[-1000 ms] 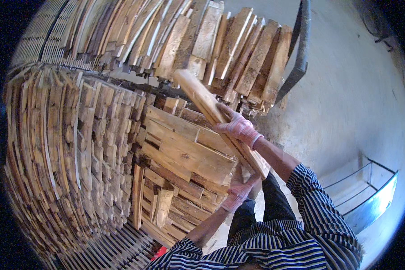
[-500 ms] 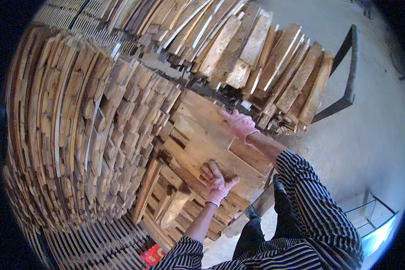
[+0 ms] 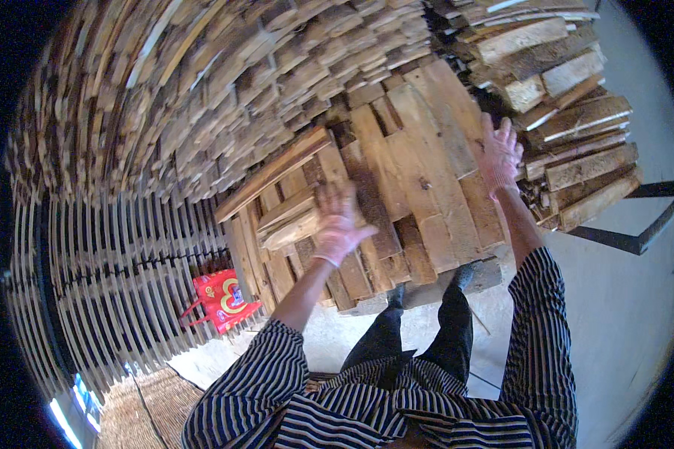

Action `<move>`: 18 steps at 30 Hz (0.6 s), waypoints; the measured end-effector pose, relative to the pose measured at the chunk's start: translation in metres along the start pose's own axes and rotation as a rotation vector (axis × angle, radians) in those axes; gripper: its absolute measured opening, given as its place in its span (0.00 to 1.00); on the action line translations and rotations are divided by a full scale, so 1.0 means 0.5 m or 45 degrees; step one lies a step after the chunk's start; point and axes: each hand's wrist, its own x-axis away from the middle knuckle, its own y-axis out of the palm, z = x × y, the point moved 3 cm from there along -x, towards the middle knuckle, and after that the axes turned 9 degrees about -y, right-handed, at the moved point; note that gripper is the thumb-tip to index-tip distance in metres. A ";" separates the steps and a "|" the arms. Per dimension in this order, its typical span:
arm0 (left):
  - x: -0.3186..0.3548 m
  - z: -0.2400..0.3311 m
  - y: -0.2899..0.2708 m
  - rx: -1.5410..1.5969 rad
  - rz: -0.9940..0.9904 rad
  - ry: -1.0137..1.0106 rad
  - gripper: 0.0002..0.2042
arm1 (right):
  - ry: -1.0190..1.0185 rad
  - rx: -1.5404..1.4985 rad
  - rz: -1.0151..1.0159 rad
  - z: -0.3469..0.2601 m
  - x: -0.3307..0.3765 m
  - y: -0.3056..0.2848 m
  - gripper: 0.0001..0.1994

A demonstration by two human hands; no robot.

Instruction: The person lifts wooden planks from a disorganized pile and stacks them onto a metal rack. They handle the planks one by one or in small groups, arranging them vertically to form a neat stack.

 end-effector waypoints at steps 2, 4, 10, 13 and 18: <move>0.005 -0.138 -0.023 -0.100 -0.210 -0.338 0.68 | -0.180 -0.155 0.203 -0.041 0.045 -0.027 0.37; 0.000 -0.249 -0.042 -0.308 -0.408 -0.389 0.68 | -0.364 -0.520 0.371 -0.085 0.137 -0.045 0.38; -0.031 -0.382 -0.056 -0.042 -0.541 -0.037 0.68 | -0.282 -0.935 0.193 -0.238 0.433 0.006 0.39; -0.068 -0.409 -0.033 0.051 -0.328 0.129 0.63 | -0.237 -1.046 -0.041 -0.313 0.598 0.032 0.36; -0.113 -0.471 0.019 -0.176 -0.472 -0.007 0.52 | -0.149 -1.158 -0.335 -0.437 0.745 0.060 0.36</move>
